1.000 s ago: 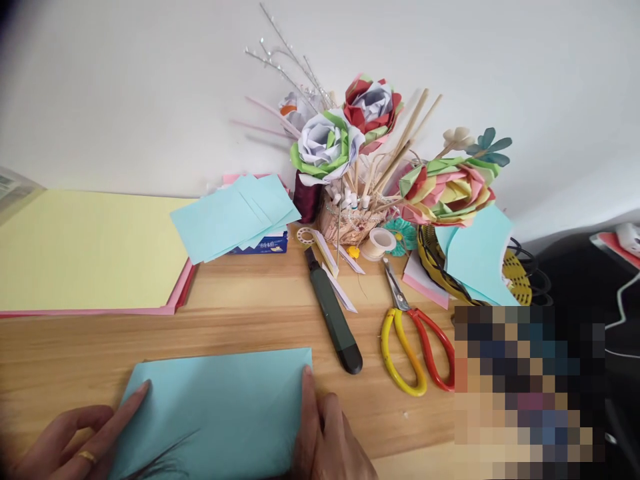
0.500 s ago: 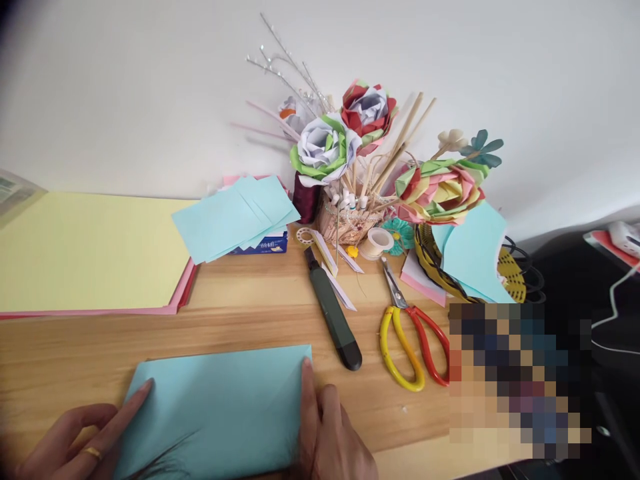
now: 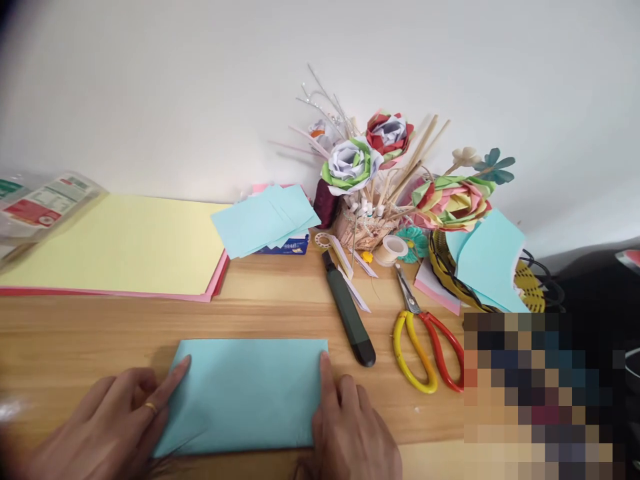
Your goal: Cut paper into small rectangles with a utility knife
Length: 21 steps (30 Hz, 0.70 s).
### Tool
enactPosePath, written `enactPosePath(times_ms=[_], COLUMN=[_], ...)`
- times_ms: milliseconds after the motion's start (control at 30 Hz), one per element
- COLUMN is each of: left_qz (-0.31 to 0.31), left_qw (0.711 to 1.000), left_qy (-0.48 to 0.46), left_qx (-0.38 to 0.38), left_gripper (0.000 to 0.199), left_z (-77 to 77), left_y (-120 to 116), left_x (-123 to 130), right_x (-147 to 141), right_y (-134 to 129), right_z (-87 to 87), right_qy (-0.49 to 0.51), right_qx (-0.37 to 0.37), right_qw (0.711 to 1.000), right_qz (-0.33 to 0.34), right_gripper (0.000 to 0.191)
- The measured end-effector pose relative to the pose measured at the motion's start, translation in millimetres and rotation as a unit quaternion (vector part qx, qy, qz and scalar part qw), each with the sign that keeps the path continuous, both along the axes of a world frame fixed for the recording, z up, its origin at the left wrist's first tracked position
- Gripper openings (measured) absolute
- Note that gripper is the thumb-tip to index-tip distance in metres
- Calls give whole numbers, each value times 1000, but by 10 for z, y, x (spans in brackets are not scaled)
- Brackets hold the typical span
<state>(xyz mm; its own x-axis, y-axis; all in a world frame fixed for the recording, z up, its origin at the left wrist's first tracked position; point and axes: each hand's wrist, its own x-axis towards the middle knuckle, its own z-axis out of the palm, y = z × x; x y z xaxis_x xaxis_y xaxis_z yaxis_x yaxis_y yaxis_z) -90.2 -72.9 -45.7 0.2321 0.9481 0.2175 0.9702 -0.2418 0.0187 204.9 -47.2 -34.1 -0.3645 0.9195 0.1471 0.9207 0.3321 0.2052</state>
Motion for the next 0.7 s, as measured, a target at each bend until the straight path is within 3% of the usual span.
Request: enactPosePath(times_ms=[100, 233, 333, 467, 600, 700], left_qz=[-73, -170, -287, -393, -446, -450], left_qw=[993, 977, 952, 919, 893, 891], left_qy=[63, 42, 36, 24, 8, -32], left_qx=[69, 123, 95, 24, -64, -45], left_gripper=[46, 41, 42, 41, 36, 28], left_z=[138, 238, 272, 357, 442, 411], left_y=[101, 253, 360, 514, 693, 781], left_x=[31, 81, 93, 83, 93, 146], right_x=[40, 5, 1, 42, 61, 54], right_y=[78, 202, 263, 263, 239, 244], right_z=[77, 168, 183, 169, 154, 144], right_qy=[0, 76, 105, 99, 79, 64], right_qx=[27, 83, 85, 89, 92, 96], right_qw=[999, 992, 985, 984, 985, 986], right_qz=[39, 63, 103, 116, 119, 121], right_gripper=[48, 36, 33, 33, 34, 34])
